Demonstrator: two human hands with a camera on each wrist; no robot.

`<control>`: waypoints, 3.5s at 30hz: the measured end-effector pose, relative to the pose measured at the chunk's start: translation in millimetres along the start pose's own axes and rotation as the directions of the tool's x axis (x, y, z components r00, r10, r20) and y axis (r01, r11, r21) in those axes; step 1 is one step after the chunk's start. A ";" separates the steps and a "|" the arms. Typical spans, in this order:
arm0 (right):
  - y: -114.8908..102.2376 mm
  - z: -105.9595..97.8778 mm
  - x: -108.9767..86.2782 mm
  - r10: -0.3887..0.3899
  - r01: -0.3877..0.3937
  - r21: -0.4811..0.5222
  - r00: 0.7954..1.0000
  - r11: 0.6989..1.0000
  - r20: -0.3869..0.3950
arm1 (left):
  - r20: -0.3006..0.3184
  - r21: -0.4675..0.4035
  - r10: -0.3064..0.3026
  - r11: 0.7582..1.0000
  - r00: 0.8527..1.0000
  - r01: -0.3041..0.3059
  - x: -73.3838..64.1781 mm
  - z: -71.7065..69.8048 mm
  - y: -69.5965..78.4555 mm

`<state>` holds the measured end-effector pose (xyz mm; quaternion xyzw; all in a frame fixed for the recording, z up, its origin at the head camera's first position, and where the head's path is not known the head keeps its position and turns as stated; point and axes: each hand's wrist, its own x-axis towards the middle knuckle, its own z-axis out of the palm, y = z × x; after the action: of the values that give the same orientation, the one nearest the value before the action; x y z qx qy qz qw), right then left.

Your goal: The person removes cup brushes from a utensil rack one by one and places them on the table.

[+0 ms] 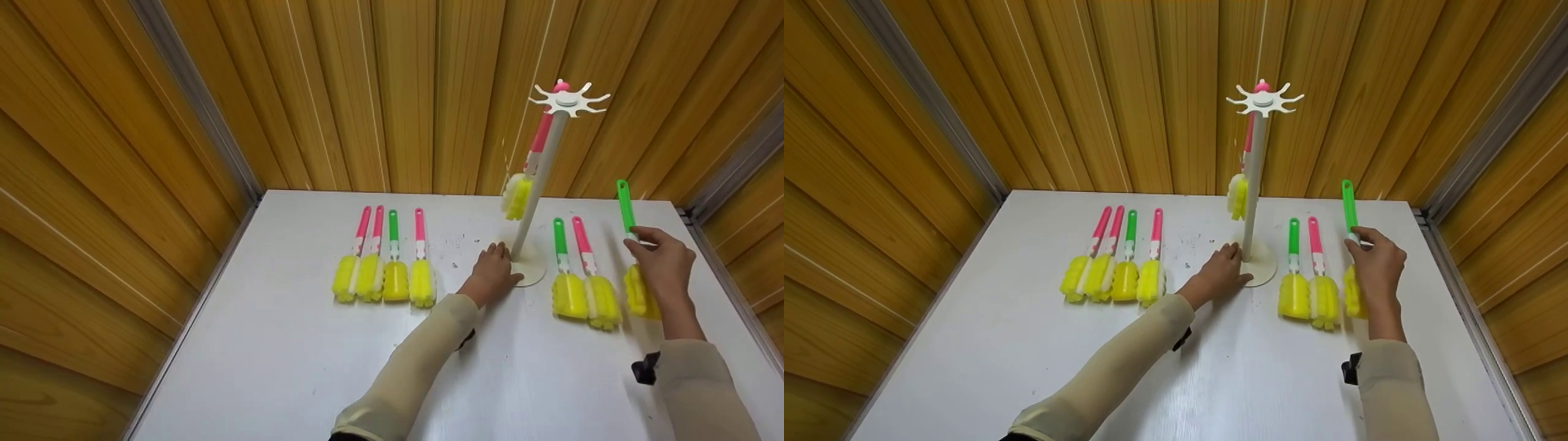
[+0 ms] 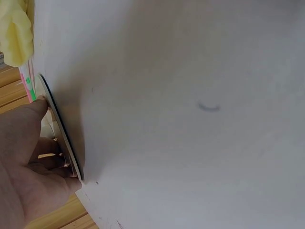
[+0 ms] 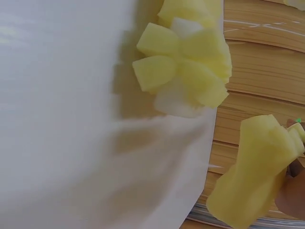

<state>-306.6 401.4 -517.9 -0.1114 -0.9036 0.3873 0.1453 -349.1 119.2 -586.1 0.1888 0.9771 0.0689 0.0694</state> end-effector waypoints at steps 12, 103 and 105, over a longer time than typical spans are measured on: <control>19.7 16.0 5.3 0.039 -0.033 -0.072 0.997 0.997 0.074 | -0.014 0.031 -0.003 1.000 1.000 0.004 1.6 3.3 -3.0; 18.2 76.8 7.7 0.078 -0.042 -0.141 0.961 0.989 0.264 | 0.002 0.096 -0.016 0.995 1.000 0.016 3.6 1.6 0.4; 17.1 75.1 8.2 0.057 -0.021 -0.151 0.970 0.988 0.236 | 0.008 0.083 -0.021 0.996 1.000 0.020 3.6 0.6 0.7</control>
<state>-339.0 365.4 -578.4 -0.0922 -0.9382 0.3332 0.0189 -352.1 121.3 -587.0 0.1819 0.9807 0.0268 0.0665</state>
